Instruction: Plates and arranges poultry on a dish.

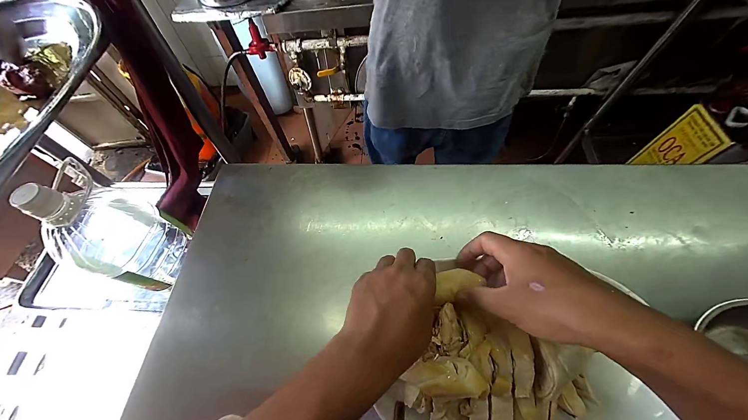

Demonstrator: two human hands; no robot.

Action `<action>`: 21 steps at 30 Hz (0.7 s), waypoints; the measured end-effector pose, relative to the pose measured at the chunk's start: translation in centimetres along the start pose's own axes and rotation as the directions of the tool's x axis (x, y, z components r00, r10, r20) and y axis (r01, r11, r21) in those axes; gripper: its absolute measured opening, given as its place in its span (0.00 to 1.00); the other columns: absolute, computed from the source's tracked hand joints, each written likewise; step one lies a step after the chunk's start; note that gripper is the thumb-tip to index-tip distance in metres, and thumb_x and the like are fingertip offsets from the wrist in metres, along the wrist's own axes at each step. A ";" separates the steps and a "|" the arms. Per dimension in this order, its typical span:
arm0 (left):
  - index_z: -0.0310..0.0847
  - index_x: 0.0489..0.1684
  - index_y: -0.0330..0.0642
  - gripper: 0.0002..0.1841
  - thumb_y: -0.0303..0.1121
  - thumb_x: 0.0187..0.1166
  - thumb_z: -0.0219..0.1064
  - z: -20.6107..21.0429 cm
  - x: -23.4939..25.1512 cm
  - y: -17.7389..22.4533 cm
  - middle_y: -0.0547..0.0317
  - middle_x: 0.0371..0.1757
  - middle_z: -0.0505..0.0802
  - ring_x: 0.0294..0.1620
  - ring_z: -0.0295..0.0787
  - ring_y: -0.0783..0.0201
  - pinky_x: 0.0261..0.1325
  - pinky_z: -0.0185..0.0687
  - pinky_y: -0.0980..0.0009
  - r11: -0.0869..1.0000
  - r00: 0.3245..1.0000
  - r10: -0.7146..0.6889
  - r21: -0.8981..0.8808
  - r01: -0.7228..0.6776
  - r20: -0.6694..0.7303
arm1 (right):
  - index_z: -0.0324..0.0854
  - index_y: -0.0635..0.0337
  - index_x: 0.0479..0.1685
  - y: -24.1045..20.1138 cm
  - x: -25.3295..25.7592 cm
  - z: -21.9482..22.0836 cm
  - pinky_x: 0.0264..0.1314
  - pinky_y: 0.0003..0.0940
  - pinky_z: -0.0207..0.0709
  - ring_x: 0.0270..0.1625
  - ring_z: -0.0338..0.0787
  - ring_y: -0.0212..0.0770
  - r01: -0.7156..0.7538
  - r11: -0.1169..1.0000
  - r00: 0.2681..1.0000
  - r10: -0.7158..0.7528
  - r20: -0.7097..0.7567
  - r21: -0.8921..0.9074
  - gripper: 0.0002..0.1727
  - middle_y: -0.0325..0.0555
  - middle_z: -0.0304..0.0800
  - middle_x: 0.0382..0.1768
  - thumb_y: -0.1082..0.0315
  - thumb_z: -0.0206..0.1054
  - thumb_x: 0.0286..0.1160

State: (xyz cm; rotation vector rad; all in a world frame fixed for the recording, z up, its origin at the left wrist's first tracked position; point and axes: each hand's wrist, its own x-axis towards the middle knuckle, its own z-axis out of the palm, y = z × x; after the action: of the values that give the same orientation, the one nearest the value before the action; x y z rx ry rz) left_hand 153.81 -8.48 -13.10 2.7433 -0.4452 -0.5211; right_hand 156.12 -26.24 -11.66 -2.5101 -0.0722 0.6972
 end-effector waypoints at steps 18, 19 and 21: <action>0.74 0.78 0.46 0.29 0.22 0.76 0.73 -4.1 -1.9 -2.8 0.54 0.43 0.91 0.36 0.90 0.65 0.42 0.89 0.68 0.712 0.999 -0.041 -0.702 0.030 0.002 | 0.88 0.52 0.50 -0.1 -2.1 -1.1 0.38 0.33 0.82 0.37 0.89 0.36 0.099 0.909 0.990 -0.131 0.052 0.404 0.07 0.39 0.92 0.38 0.63 0.68 0.83; 0.69 0.82 0.46 0.31 0.23 0.77 0.72 -4.0 -2.1 -2.8 0.54 0.43 0.89 0.36 0.88 0.65 0.42 0.87 0.68 0.757 0.998 -0.040 -0.651 0.055 0.038 | 0.88 0.52 0.50 0.0 -2.1 -0.8 0.39 0.33 0.83 0.38 0.90 0.35 0.089 0.922 0.986 -0.136 0.099 0.376 0.06 0.39 0.93 0.38 0.64 0.69 0.83; 0.70 0.76 0.44 0.27 0.23 0.78 0.71 -4.0 -2.5 -2.7 0.57 0.43 0.90 0.36 0.88 0.66 0.41 0.86 0.68 0.845 0.998 0.012 -0.535 0.020 0.056 | 0.89 0.49 0.47 0.0 -2.3 -0.5 0.39 0.29 0.83 0.37 0.90 0.33 0.082 0.931 0.978 -0.144 0.152 0.356 0.05 0.36 0.93 0.36 0.63 0.69 0.82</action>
State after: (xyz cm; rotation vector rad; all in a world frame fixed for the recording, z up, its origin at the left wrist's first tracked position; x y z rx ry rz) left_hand 153.84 -4.21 -9.80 2.1923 -0.2545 -0.6182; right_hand 154.40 -26.95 -10.25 -2.0862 -0.1427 0.8053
